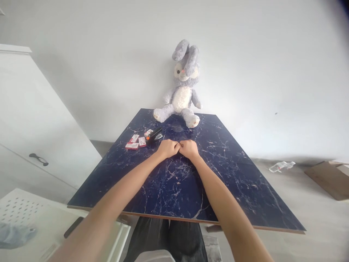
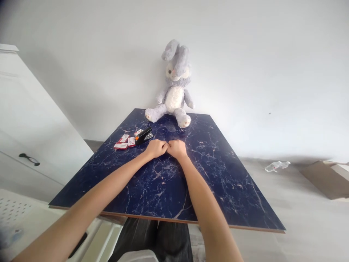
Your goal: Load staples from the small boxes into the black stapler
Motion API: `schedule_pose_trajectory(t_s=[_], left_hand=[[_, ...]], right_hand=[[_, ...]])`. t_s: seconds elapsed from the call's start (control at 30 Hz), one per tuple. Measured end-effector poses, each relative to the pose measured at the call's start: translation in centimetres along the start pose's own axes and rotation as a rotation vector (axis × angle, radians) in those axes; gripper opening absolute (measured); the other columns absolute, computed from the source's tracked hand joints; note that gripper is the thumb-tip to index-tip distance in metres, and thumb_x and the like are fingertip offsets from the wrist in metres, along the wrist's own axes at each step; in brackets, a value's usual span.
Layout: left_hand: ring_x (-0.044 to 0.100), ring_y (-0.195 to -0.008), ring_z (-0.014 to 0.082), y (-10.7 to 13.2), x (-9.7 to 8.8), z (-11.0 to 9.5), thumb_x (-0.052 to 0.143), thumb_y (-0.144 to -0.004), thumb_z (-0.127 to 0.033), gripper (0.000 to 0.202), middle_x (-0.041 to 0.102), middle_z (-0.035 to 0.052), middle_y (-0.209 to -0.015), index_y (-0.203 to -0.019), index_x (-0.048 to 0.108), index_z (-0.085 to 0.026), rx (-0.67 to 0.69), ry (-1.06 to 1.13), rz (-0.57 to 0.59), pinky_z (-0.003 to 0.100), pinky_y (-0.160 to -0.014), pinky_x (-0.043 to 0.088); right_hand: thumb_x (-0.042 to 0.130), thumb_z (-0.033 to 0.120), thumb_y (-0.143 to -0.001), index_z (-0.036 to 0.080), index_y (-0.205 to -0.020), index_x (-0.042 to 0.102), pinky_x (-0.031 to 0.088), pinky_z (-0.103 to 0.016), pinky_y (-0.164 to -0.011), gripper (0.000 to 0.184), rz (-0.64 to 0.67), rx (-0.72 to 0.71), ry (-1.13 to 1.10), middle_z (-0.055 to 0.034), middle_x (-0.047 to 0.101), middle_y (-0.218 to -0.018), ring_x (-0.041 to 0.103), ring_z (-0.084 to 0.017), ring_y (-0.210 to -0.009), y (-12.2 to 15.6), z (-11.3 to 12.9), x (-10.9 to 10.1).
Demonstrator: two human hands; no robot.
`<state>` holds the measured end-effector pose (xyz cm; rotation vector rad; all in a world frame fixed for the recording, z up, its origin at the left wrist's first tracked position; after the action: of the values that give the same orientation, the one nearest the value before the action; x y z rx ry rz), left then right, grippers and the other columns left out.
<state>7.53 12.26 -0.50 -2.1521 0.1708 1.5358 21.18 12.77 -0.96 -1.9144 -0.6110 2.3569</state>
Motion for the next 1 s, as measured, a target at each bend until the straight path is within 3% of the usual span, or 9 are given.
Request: schedule_pose_trajectory(t_s=[0.1, 0.17, 0.33, 0.6, 0.8, 0.9, 1.0], left_hand=[[0.071, -0.09, 0.0285, -2.7, 0.8, -0.5, 0.034, -0.101, -0.035, 0.051, 0.076, 0.0155, -0.09, -0.087, 0.081, -0.019, -0.047, -0.019, 0.007, 0.039, -0.081, 0.048], [0.071, -0.091, 0.029, -3.1, 1.2, -0.1, 0.033, -0.102, -0.036, 0.053, 0.076, 0.0164, -0.091, -0.087, 0.081, -0.018, -0.051, -0.027, 0.023, 0.039, -0.082, 0.048], [0.071, -0.092, 0.0284, -2.3, 1.5, 0.9, 0.034, -0.102, -0.035, 0.053, 0.077, 0.0157, -0.092, -0.085, 0.082, -0.018, -0.037, -0.029, 0.07, 0.039, -0.084, 0.048], [0.071, -0.091, 0.0282, -2.4, 1.6, 0.8, 0.033, -0.102, -0.036, 0.054, 0.077, 0.0157, -0.091, -0.084, 0.081, -0.018, -0.036, -0.018, 0.083, 0.038, -0.084, 0.049], [0.071, -0.081, 0.0278, -2.2, 2.0, 1.0, 0.04, -0.099, -0.037, 0.05, 0.075, 0.0152, -0.08, -0.074, 0.079, -0.017, -0.027, -0.005, 0.086, 0.037, -0.077, 0.048], [0.069, -0.077, 0.0266, -2.1, 1.7, 0.6, 0.041, -0.099, -0.036, 0.049, 0.073, 0.014, -0.077, -0.073, 0.078, -0.017, -0.004, 0.009, 0.062, 0.037, -0.075, 0.047], [0.066, -0.086, 0.0257, -1.7, 0.8, -0.2, 0.04, -0.1, -0.034, 0.043, 0.072, 0.0122, -0.083, -0.083, 0.076, -0.019, 0.025, 0.018, 0.002, 0.038, -0.083, 0.046]], right_hand=[[0.047, 0.03, -0.091, 0.021, -0.08, 0.078, 0.039, -0.028, -0.065, 0.034, 0.018, 0.062, 0.02, -0.011, 0.077, -0.085, 0.069, -0.023, -0.076, -0.8, -0.7, 0.1], [0.046, 0.032, -0.092, 0.021, -0.081, 0.079, 0.04, -0.028, -0.067, 0.036, 0.041, 0.038, 0.016, -0.0117, 0.077, -0.086, 0.07, -0.024, -0.078, -0.8, -0.6, 0.3], [0.048, 0.032, -0.091, 0.021, -0.08, 0.08, 0.042, -0.029, -0.07, 0.036, 0.075, -0.041, -0.003, -0.0114, 0.077, -0.088, 0.071, -0.024, -0.082, -0.3, -0.1, 0.4], [0.047, 0.032, -0.091, 0.022, -0.079, 0.079, 0.042, -0.029, -0.069, 0.036, 0.076, -0.047, -0.011, -0.0105, 0.077, -0.086, 0.07, -0.023, -0.079, -0.3, -0.3, 0.4], [0.047, 0.029, -0.091, 0.023, -0.083, 0.076, 0.039, -0.028, -0.066, 0.03, 0.087, -0.038, -0.036, -0.0078, 0.075, -0.086, 0.066, -0.021, -0.076, -0.1, -0.7, 0.9], [0.048, 0.025, -0.091, 0.022, -0.091, 0.073, 0.04, -0.028, -0.07, 0.025, 0.068, -0.047, -0.044, -0.0073, 0.074, -0.093, 0.065, -0.022, -0.084, 0.2, -0.7, 0.7], [0.049, 0.025, -0.093, 0.02, -0.104, 0.068, 0.041, -0.029, -0.082, 0.023, -0.028, -0.069, -0.063, -0.0089, 0.071, -0.105, 0.061, -0.023, -0.096, 0.3, -0.6, 0.3]])
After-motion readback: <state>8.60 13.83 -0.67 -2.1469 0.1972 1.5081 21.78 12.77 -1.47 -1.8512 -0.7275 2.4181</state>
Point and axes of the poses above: each hand's wrist, its own y-axis away from the middle knuckle, its own x-axis out of the palm, z = x × y, the point moved 4 cm from there along -y, towards the middle knuckle
